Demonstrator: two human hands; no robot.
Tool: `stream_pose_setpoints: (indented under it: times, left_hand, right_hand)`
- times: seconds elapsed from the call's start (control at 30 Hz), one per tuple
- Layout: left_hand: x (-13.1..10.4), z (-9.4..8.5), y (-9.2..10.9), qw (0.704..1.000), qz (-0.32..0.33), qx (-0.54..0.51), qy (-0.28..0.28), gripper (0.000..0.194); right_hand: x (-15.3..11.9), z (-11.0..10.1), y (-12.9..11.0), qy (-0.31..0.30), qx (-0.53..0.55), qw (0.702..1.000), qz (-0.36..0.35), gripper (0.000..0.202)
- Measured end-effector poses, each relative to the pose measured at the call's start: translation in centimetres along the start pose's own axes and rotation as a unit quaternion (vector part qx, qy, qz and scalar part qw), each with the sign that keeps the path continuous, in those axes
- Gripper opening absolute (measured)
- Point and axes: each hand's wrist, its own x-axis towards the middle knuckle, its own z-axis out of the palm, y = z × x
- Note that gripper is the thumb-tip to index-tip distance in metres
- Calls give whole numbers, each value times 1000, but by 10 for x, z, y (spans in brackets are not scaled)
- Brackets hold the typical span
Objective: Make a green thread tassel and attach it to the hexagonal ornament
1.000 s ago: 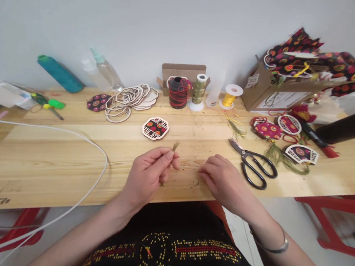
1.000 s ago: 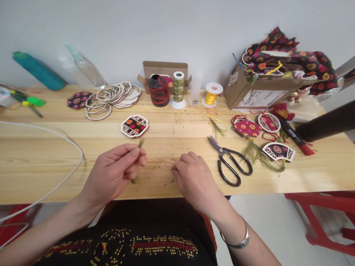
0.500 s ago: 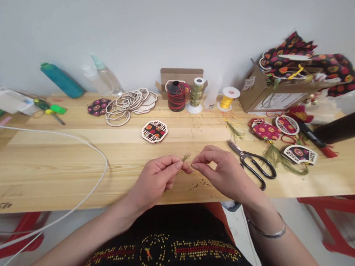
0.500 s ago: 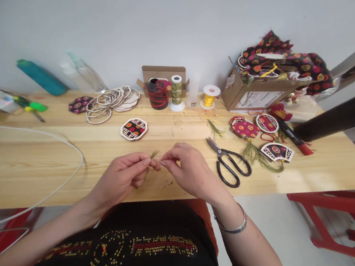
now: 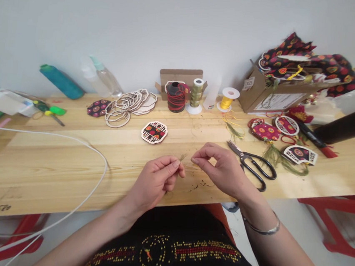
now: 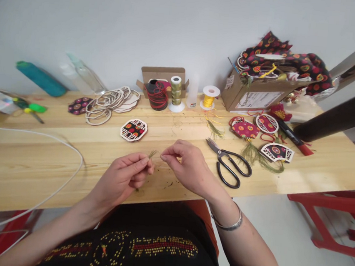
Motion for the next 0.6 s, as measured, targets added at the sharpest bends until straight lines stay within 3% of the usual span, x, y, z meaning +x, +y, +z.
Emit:
stream_pose_setpoints:
  times: [0.3,0.6]
  left_hand:
    - [2,3,-2,999,-10,-5,31,15]
    - [1,1,-4,999,-17,11,34,18]
  right_hand:
    - [-3,2,-12,-29,-114,986,-122,16]
    - [1,4,-5,4,-166,977,-134,15]
